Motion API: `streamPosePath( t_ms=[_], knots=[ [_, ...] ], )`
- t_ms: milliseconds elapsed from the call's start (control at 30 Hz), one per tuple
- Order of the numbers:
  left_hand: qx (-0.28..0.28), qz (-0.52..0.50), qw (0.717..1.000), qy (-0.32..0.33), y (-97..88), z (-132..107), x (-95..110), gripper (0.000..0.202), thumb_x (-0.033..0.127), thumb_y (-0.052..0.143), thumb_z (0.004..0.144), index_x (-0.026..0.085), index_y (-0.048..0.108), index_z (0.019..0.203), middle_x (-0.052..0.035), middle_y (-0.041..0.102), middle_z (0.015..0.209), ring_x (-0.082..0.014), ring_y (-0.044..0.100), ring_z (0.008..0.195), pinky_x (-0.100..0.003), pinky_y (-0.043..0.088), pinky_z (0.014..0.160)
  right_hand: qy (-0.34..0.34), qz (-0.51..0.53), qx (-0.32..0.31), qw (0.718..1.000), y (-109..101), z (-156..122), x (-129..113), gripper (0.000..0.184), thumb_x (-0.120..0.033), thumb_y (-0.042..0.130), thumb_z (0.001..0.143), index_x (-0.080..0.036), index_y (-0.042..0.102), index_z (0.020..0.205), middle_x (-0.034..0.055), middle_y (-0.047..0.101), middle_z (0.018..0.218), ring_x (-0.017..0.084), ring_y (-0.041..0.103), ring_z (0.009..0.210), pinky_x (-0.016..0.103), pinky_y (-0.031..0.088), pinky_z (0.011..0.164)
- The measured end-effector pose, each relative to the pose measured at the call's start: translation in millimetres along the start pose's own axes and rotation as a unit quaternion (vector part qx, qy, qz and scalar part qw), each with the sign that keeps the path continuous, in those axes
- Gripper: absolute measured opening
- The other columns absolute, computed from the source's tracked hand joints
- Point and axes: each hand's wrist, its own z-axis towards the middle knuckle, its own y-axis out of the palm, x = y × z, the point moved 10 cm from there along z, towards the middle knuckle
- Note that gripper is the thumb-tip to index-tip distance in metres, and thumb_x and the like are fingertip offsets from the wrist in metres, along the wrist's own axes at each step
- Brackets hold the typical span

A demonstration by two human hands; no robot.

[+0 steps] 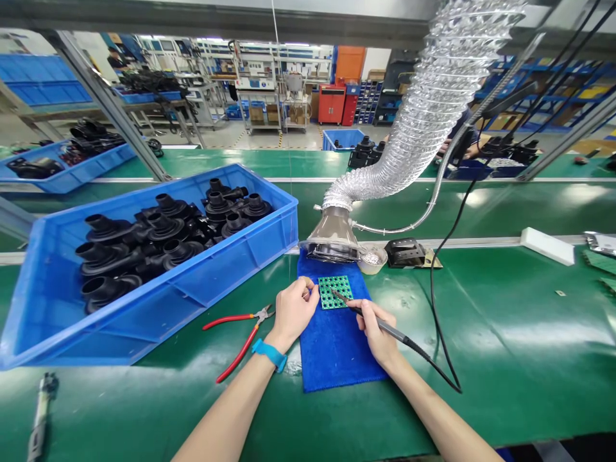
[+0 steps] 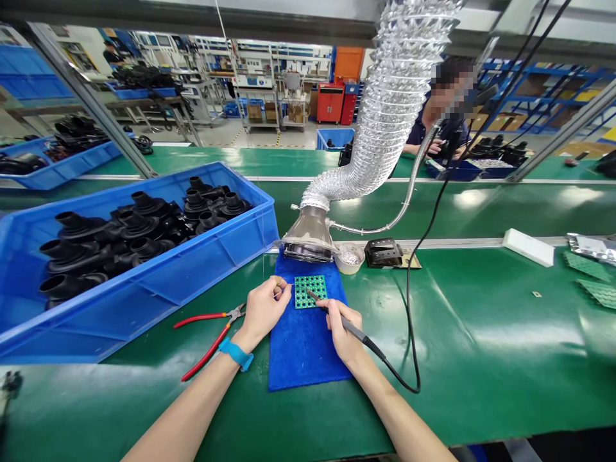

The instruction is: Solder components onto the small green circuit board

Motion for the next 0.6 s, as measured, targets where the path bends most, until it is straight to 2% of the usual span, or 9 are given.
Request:
streamPosePath(
  t_ms=[333,467,600],
  knots=[
    [-0.028,0.056,0.997,0.037,8.3,-4,9,0.011,0.019,0.060,0.091,0.021,0.059,0.079,0.0045,0.059,0.063,-0.0118,0.056,0.056,-0.025,0.038,0.059,0.002,0.007,-0.001,1.000,1,0,1,0.056,-0.057,0.044,0.098,-0.015,0.077,0.086,-0.0031,0.046,0.047,0.011,0.044,0.042,0.025,0.037,0.044],
    [-0.053,0.079,0.992,0.089,16.4,-9,19,0.011,0.017,0.058,0.094,0.020,0.059,0.084,0.0009,0.069,0.080,-0.0131,0.063,0.065,-0.025,0.044,0.064,-0.007,-0.002,-0.005,1.000,1,-1,0,0.054,-0.057,0.044,0.098,-0.016,0.077,0.086,-0.0026,0.048,0.048,0.012,0.047,0.044,0.025,0.040,0.047],
    [-0.086,0.114,0.981,0.135,25.2,-13,28,0.012,0.016,0.053,0.098,0.020,0.062,0.090,-0.0025,0.069,0.089,-0.0162,0.066,0.075,-0.027,0.049,0.069,-0.010,-0.005,-0.005,1.000,1,-1,1,0.052,-0.056,0.045,0.098,-0.017,0.077,0.086,-0.0028,0.047,0.049,0.012,0.048,0.045,0.025,0.040,0.048]
  ],
)
